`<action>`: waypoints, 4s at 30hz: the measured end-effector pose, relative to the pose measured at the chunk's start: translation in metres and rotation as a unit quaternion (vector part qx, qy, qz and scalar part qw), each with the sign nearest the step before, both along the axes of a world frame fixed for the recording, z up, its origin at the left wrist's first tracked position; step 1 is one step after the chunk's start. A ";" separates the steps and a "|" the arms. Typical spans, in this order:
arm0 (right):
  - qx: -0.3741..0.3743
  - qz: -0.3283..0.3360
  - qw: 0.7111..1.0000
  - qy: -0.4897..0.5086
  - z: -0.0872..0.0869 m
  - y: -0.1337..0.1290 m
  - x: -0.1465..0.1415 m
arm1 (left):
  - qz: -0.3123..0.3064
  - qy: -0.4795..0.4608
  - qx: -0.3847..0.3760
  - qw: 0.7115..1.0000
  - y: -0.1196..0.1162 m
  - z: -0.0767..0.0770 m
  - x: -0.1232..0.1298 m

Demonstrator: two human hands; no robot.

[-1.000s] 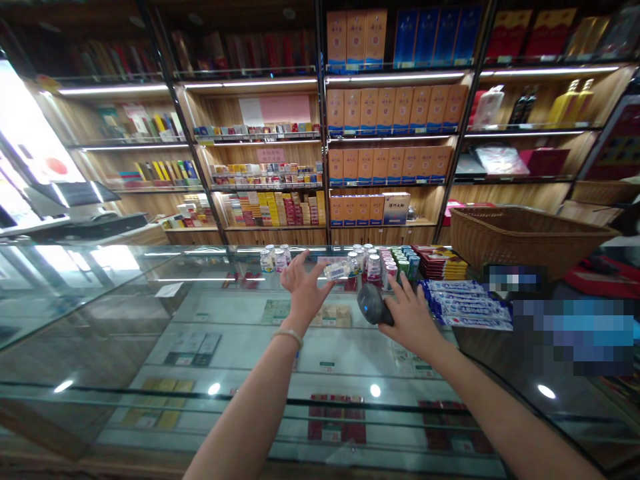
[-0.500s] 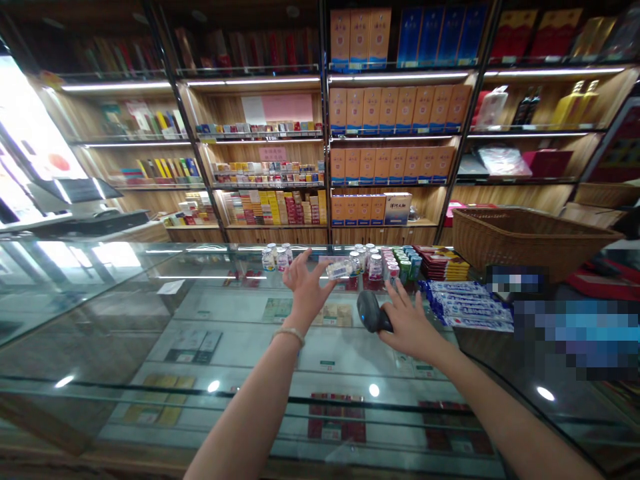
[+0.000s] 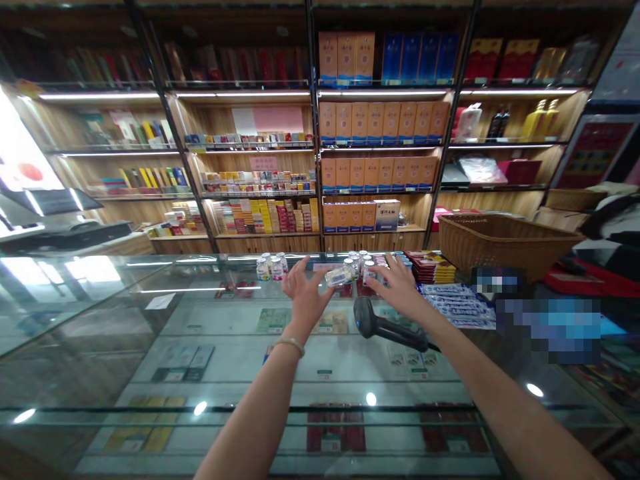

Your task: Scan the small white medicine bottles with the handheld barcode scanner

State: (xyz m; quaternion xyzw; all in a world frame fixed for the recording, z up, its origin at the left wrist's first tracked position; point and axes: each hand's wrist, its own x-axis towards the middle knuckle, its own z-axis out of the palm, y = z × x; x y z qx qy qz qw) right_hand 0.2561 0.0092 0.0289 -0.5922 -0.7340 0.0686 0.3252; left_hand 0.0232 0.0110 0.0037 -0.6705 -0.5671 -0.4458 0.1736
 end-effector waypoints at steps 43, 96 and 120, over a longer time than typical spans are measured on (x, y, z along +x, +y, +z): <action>0.065 -0.038 0.985 0.157 -0.022 0.021 -0.020 | -0.055 -0.011 0.041 0.998 -0.006 0.001 0.018; 0.182 -0.052 0.976 0.106 0.026 0.000 -0.062 | -0.057 -0.058 0.006 0.997 -0.011 0.030 0.006; 0.127 0.062 0.977 0.161 0.012 -0.013 -0.197 | 0.040 -0.032 -0.044 0.998 -0.050 0.022 -0.134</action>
